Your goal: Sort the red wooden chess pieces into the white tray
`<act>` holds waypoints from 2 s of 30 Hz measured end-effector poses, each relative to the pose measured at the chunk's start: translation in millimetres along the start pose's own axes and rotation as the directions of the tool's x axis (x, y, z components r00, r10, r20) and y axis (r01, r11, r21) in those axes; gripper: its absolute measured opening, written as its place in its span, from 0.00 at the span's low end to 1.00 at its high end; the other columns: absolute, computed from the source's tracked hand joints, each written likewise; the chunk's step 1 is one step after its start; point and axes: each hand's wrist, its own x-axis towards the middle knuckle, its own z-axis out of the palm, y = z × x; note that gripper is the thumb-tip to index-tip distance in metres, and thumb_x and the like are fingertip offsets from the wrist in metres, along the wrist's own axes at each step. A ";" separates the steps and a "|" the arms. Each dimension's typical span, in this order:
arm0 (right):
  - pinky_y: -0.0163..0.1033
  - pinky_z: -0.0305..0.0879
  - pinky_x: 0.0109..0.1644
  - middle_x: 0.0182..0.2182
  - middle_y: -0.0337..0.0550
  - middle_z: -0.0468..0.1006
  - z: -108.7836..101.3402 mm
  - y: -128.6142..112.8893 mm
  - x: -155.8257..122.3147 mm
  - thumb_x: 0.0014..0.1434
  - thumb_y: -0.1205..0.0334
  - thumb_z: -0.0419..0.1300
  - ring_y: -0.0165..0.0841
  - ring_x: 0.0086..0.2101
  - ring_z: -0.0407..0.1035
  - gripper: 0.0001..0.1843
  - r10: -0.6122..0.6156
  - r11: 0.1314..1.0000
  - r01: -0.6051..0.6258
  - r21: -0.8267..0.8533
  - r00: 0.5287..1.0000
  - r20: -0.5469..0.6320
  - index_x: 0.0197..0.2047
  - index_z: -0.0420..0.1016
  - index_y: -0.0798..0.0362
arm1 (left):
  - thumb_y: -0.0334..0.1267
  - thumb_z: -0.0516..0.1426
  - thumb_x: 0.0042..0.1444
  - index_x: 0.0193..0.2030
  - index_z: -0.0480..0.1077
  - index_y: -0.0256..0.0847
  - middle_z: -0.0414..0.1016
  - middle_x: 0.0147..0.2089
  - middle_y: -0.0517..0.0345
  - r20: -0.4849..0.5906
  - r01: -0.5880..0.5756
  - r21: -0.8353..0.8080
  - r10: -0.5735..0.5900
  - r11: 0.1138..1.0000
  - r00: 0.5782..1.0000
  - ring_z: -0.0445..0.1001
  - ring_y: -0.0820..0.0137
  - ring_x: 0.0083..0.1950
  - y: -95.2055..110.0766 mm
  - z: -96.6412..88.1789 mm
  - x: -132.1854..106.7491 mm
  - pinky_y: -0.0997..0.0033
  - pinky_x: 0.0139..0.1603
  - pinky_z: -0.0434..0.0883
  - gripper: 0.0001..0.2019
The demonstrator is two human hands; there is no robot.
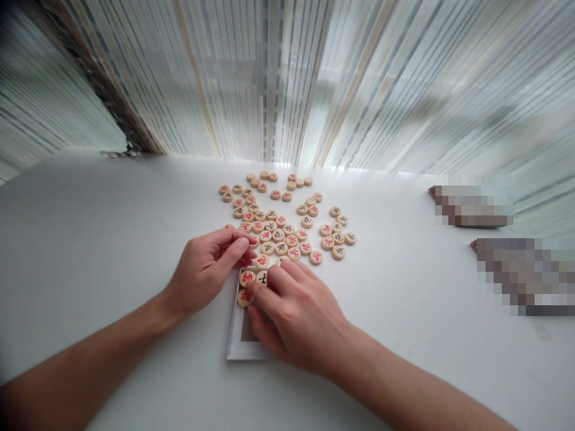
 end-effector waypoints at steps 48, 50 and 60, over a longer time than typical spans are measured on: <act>0.36 0.60 0.29 0.25 0.39 0.80 -15.6 71.1 1.7 0.63 0.66 0.62 0.29 0.25 0.67 0.08 0.427 0.860 -0.337 0.384 0.887 -0.176 0.32 0.81 0.53 | 0.46 0.59 0.70 0.42 0.81 0.39 0.86 0.36 0.54 -0.013 0.021 -0.045 -0.022 0.999 1.000 0.85 0.64 0.36 2.9 -1.9 1.9 0.66 0.39 0.82 0.14; 0.37 0.59 0.28 0.23 0.38 0.78 -12.4 74.6 1.2 0.63 0.64 0.62 0.30 0.24 0.65 0.10 0.455 0.853 -0.348 0.388 0.862 -0.225 0.29 0.79 0.53 | 0.46 0.59 0.70 0.41 0.81 0.38 0.86 0.35 0.54 -0.024 0.016 -0.033 -0.016 0.999 1.000 0.85 0.64 0.36 3.4 -3.4 4.1 0.66 0.40 0.82 0.14; 0.40 0.56 0.28 0.18 0.38 0.70 -30.1 118.0 -5.2 0.62 0.58 0.62 0.32 0.22 0.61 0.16 0.544 0.838 -0.443 0.318 0.634 -0.550 0.23 0.76 0.50 | 0.47 0.61 0.66 0.43 0.82 0.38 0.86 0.35 0.55 -0.193 0.046 0.045 -0.036 0.998 0.980 0.84 0.65 0.35 2.1 -29.4 23.3 0.66 0.41 0.82 0.14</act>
